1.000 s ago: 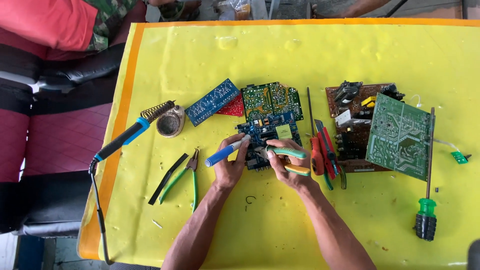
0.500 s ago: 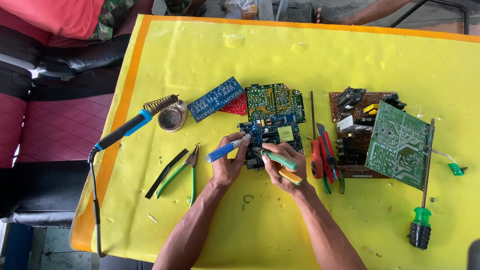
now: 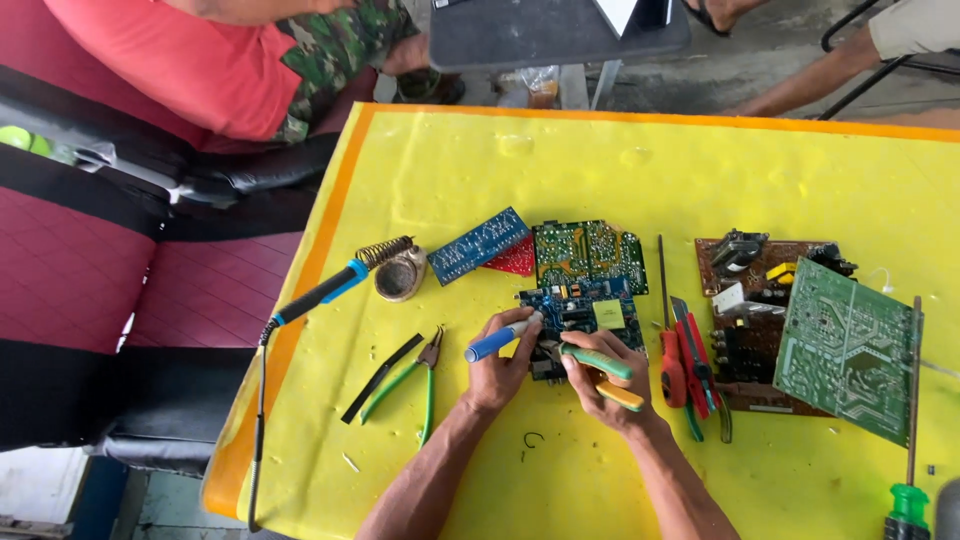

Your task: The person uses a soldering iron and a desoldering pump to work on a blue circuit board placed on a yellow mat. They repeatedly heat solder joints and use the pump to remove molten solder from the board's surface.

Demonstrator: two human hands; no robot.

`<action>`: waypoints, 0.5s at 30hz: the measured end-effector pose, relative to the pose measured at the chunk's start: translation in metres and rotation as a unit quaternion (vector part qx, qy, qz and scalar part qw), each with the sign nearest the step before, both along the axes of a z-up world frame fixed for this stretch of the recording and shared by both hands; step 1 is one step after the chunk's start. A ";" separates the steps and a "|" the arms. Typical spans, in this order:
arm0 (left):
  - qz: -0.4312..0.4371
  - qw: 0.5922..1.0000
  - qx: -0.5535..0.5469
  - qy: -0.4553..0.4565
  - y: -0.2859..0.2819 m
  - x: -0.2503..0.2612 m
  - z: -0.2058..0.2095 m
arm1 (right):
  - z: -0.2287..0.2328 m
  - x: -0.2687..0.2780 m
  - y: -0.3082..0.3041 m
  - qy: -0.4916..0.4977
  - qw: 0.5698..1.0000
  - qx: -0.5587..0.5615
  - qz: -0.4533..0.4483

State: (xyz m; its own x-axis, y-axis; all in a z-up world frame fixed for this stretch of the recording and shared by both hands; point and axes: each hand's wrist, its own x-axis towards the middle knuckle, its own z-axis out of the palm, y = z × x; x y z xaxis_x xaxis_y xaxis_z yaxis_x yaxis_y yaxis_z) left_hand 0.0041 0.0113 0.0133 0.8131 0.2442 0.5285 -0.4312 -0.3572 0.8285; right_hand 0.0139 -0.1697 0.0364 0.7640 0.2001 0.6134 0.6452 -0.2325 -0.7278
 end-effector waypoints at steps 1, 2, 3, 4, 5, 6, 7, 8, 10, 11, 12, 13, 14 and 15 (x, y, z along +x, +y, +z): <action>0.000 1.000 0.004 -0.003 0.002 0.001 -0.001 | -0.001 0.002 0.000 -0.003 1.000 0.004 0.000; -0.006 1.000 -0.004 0.003 0.002 0.001 -0.004 | -0.003 0.003 -0.002 -0.006 1.000 0.006 -0.014; -0.011 1.000 -0.012 0.009 0.002 0.001 -0.006 | -0.005 0.004 -0.003 -0.009 1.000 0.009 -0.028; -0.010 1.000 -0.010 0.008 0.001 0.001 -0.004 | -0.003 0.004 -0.004 -0.010 1.000 0.011 -0.026; -0.009 1.000 -0.009 0.001 0.000 0.001 -0.002 | -0.002 0.004 -0.005 -0.007 0.999 0.003 -0.042; -0.007 1.000 -0.008 -0.004 -0.001 0.000 0.000 | -0.001 0.003 -0.005 -0.003 0.998 -0.005 -0.056; -0.003 1.000 -0.006 -0.004 -0.001 0.000 0.000 | -0.002 0.004 -0.005 -0.003 0.999 -0.004 -0.052; -0.015 1.000 -0.009 0.007 -0.001 0.000 0.000 | -0.003 0.004 -0.005 -0.001 0.998 -0.007 -0.057; -0.028 0.999 -0.011 0.020 -0.002 -0.001 0.002 | -0.004 0.004 -0.006 0.002 0.998 -0.010 -0.062; -0.029 0.999 -0.013 0.014 -0.002 -0.001 0.004 | -0.003 0.003 -0.005 0.009 0.998 -0.005 -0.056; -0.027 0.999 -0.016 0.008 -0.002 -0.002 0.006 | -0.002 0.004 -0.005 0.015 0.999 0.000 -0.047; -0.027 0.999 -0.016 0.008 -0.003 -0.002 0.006 | -0.003 0.004 -0.007 0.015 0.999 0.000 -0.047; -0.022 1.000 -0.013 0.008 -0.003 -0.002 0.007 | -0.005 0.004 -0.008 0.012 0.999 -0.006 -0.052; -0.017 1.000 -0.011 0.009 -0.003 -0.002 0.007 | -0.006 0.004 -0.008 0.010 0.998 -0.013 -0.057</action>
